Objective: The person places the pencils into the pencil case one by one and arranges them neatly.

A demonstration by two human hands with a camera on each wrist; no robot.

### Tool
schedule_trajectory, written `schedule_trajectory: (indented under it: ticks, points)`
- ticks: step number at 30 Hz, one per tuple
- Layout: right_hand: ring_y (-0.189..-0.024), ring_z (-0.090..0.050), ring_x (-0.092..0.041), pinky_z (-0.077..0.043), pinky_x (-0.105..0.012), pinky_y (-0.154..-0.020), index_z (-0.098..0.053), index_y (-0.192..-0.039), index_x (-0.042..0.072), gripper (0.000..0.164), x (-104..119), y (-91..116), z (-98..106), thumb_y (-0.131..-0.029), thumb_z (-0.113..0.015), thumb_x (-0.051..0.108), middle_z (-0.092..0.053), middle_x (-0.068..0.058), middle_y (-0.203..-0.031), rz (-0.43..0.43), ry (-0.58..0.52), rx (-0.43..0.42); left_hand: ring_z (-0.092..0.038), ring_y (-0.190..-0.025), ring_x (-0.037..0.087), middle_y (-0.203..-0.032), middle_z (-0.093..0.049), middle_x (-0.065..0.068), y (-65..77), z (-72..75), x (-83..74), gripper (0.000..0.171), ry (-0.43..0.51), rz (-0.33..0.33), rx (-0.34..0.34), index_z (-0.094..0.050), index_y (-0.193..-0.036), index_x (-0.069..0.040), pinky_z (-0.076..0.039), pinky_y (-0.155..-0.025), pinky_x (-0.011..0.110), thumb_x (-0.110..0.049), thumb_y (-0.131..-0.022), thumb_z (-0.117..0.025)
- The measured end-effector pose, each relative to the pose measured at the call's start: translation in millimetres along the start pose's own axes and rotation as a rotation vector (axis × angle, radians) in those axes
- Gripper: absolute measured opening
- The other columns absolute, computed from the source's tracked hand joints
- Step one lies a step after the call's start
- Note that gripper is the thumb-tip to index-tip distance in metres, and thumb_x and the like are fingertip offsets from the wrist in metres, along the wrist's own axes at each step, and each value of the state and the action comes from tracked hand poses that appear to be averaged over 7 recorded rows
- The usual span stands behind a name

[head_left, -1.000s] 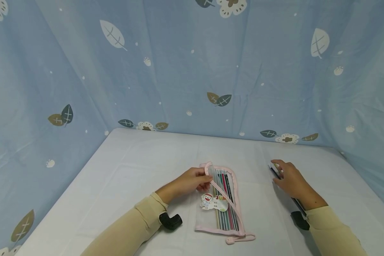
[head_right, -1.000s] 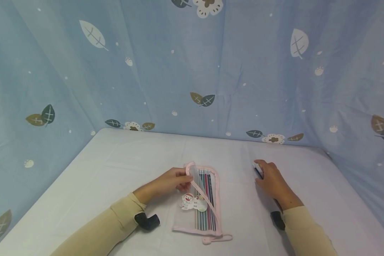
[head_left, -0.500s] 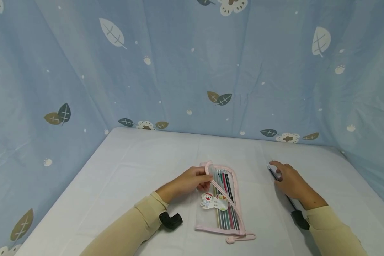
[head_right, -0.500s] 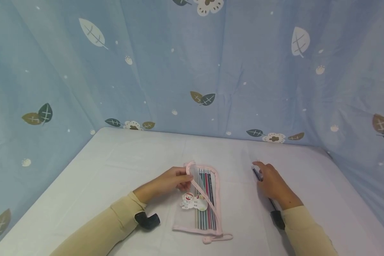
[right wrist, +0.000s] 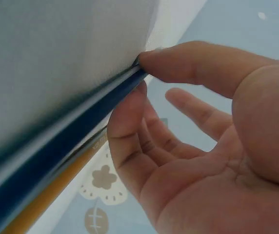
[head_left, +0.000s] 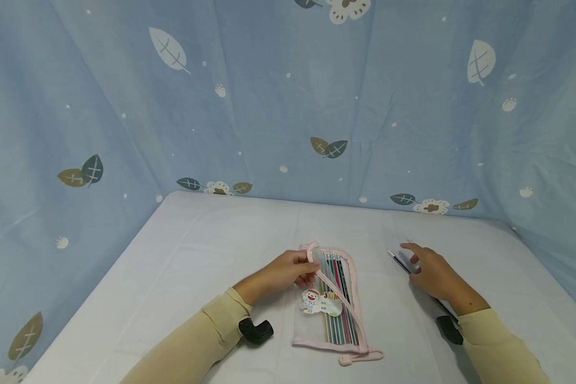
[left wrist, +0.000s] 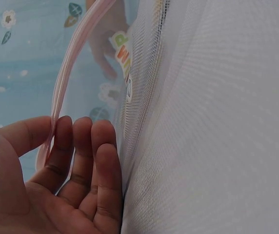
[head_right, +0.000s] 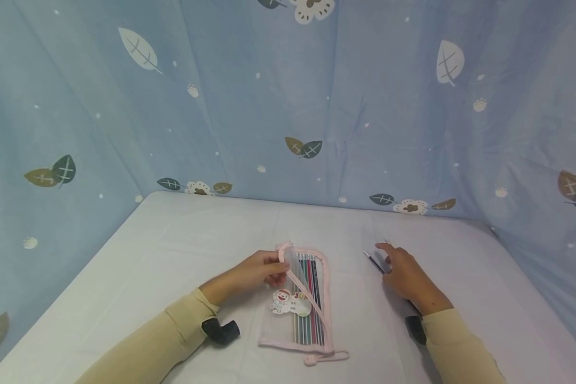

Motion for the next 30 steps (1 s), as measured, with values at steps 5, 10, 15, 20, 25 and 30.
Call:
schedule_trajectory:
  ticks: [5,10,15,20,25,30]
  points:
    - [-0.088,-0.064,-0.028,-0.053,-0.034,-0.063,-0.037,-0.148,-0.002,0.071,4,0,0,-0.081,-0.06,-0.011,-0.059,-0.031,-0.116,0.003,-0.052,0.024,-0.063,-0.073,0.009,-0.083,-0.068,0.003,1.1,-0.3,-1.4,0.027,0.002,-0.003,0.002,-0.065,-0.101,0.002,-0.053,-0.068,0.025,-0.023,-0.102,-0.057]
    - [-0.096,-0.065,-0.03,-0.051,-0.031,-0.064,-0.038,-0.149,0.004,0.066,13,2,2,-0.087,-0.058,-0.007,-0.063,-0.025,-0.119,0.02,-0.094,0.006,-0.063,-0.073,0.01,-0.083,-0.067,0.004,1.5,-0.5,-2.1,0.026,-0.002,-0.006,0.003,-0.065,-0.101,0.002,-0.053,-0.068,0.025,-0.023,-0.103,-0.057]
    - [-0.096,-0.063,-0.028,-0.052,-0.031,-0.065,-0.039,-0.149,0.006,0.063,21,3,7,-0.09,-0.06,-0.003,-0.066,-0.021,-0.114,0.061,-0.111,-0.041,-0.063,-0.073,0.01,-0.083,-0.067,0.003,1.8,-0.4,-2.2,0.026,-0.005,-0.006,0.001,-0.065,-0.101,0.002,-0.053,-0.068,0.025,-0.023,-0.103,-0.056]
    - [-0.09,-0.061,-0.023,-0.051,-0.029,-0.062,-0.034,-0.152,0.007,0.065,26,4,8,-0.092,-0.059,-0.002,-0.065,-0.017,-0.108,0.104,-0.122,-0.073,-0.063,-0.073,0.01,-0.085,-0.068,0.005,2.3,-0.6,-2.0,0.027,-0.016,-0.007,0.0,-0.065,-0.101,0.002,-0.053,-0.068,0.025,-0.023,-0.103,-0.056]
    - [-0.084,-0.063,-0.018,-0.051,-0.029,-0.064,-0.027,-0.156,0.01,0.072,30,4,8,-0.092,-0.059,-0.003,-0.064,-0.015,-0.105,0.136,-0.131,-0.102,-0.063,-0.073,0.01,-0.086,-0.068,0.006,3.0,-1.3,-2.7,0.027,-0.024,-0.007,-0.003,-0.066,-0.102,0.002,-0.053,-0.068,0.025,-0.024,-0.103,-0.056]
    - [-0.079,-0.063,-0.015,-0.051,-0.027,-0.065,-0.023,-0.157,0.012,0.078,33,4,9,-0.091,-0.061,-0.002,-0.063,-0.015,-0.103,0.139,-0.167,-0.154,-0.063,-0.074,0.01,-0.086,-0.068,0.007,4.1,-1.9,-3.0,0.027,-0.022,-0.006,-0.008,-0.066,-0.103,0.002,-0.054,-0.069,0.025,-0.023,-0.103,-0.056]
Point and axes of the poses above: each hand's wrist, its own y-axis away from the middle knuckle, its own z-axis out of the back of the hand, x = y × z, the point moved 3 cm from there along -y, towards the middle knuckle
